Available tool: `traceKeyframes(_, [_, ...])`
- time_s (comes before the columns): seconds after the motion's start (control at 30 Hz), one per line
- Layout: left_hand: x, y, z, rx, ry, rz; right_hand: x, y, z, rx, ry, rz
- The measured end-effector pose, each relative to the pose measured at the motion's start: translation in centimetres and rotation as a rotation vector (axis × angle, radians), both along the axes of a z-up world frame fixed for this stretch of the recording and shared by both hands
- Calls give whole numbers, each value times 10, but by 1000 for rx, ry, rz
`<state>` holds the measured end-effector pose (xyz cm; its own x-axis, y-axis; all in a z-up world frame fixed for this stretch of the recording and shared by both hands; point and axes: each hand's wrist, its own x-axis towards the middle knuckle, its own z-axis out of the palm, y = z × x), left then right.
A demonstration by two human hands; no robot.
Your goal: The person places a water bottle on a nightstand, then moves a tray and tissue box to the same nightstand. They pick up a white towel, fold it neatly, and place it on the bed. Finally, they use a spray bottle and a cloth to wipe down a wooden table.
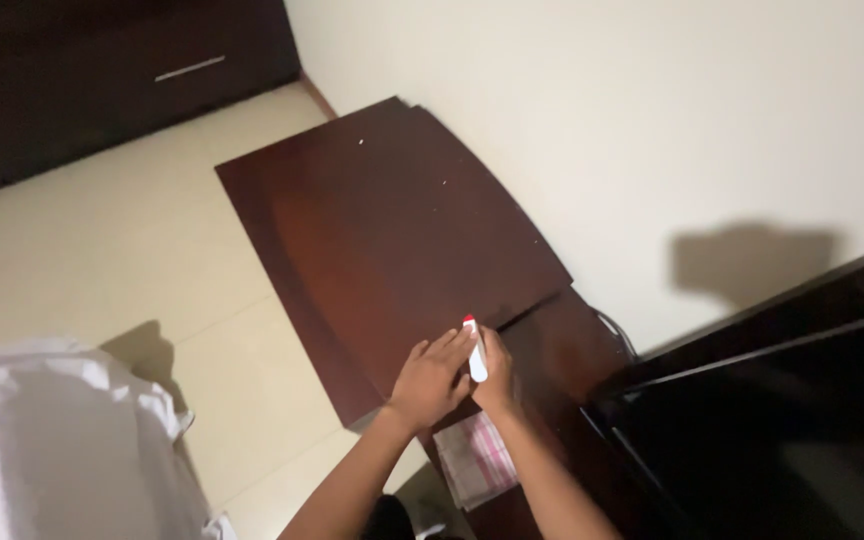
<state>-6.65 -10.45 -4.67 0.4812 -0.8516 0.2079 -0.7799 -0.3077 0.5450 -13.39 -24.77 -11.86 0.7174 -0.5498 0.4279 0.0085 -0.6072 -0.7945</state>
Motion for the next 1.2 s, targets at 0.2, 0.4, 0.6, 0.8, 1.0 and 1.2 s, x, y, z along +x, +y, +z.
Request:
traceKeyframes(0.2, [-18,-9,10,-19,42,36,-6,-7,0,141,-12,-4])
traceKeyframes(0.4, [-29,-23,-1,-28,56,42,-12,-16,-20,59,-149,-47])
traceKeyframes(0.6, [-37,-24,0,-40,42,39,-19,-20,-22,56,-140,-41])
traceKeyframes(0.8, [-42,-14,8,-22,74,95,-20,-21,-24,226,16,83])
traceKeyframes(1.0, [-52,29,3,-9,22,182,-17,8,18,88,-58,417])
traceKeyframes(1.2, [-56,61,-5,-60,0,237,-10,20,-9,-10,250,388])
